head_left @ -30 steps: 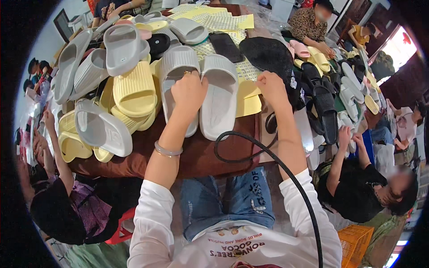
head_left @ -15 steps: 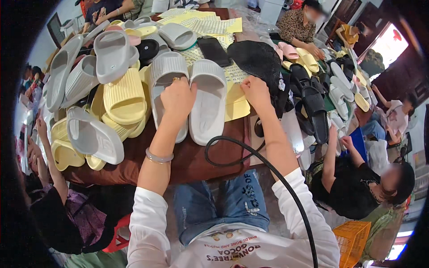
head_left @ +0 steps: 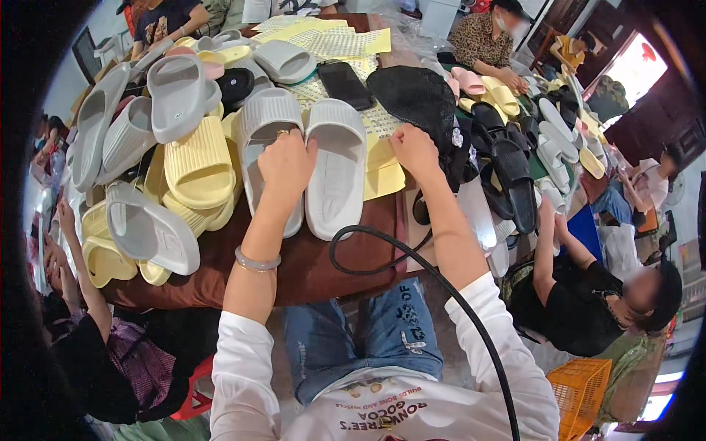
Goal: The person labels slippers by peeling stickers from sheets and applying them to the slippers by hand before setting the slippers aside.
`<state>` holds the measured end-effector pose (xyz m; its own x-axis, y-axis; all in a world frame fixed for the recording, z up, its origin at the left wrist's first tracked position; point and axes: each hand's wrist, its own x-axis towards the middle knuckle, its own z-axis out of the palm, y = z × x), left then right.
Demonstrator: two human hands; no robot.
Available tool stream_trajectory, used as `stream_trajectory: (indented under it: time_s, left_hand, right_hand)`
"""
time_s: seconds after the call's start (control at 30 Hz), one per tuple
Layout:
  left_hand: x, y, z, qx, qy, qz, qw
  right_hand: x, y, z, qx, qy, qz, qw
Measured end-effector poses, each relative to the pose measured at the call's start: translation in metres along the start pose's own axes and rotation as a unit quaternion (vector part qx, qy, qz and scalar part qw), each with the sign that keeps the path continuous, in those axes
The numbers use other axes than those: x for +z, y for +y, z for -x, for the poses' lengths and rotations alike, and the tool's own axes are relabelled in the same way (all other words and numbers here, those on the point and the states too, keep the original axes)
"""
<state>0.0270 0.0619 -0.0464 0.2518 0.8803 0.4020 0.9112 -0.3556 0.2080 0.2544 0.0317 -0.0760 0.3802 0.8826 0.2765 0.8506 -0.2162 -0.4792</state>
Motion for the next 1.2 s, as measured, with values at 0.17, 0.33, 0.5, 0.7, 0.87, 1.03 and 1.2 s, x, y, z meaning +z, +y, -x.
stream_trajectory:
  time_s: [0.17, 0.33, 0.5, 0.7, 0.87, 1.03, 1.2]
  left_hand:
    - [0.002, 0.0, 0.001, 0.002, 0.008, -0.002, 1.0]
    - [-0.002, 0.003, 0.001, -0.009, 0.011, -0.004, 1.0]
    - [-0.002, 0.003, 0.001, -0.003, 0.012, -0.005, 1.0]
    - [-0.002, 0.005, 0.001, 0.002, 0.015, -0.027, 1.0]
    - [0.0, 0.004, 0.002, 0.008, 0.024, -0.03, 0.999]
    - [0.0, 0.004, 0.001, 0.005, 0.018, -0.035, 0.999]
    - [-0.002, 0.005, 0.0, -0.003, 0.001, -0.047, 0.999]
  right_hand:
    - [0.007, 0.001, 0.0, 0.001, 0.008, 0.018, 1.0]
    - [0.007, -0.001, 0.004, -0.025, 0.058, -0.013, 0.998]
    - [0.005, -0.008, 0.003, -0.03, 0.054, 0.023, 0.998]
    - [0.006, 0.005, -0.007, -0.011, 0.011, -0.021, 1.0]
    - [0.006, 0.006, -0.007, -0.027, -0.005, -0.006, 1.0]
    - [0.005, 0.008, -0.008, -0.027, -0.021, -0.016, 0.999]
    - [0.003, 0.005, -0.007, -0.039, -0.056, 0.017, 0.997]
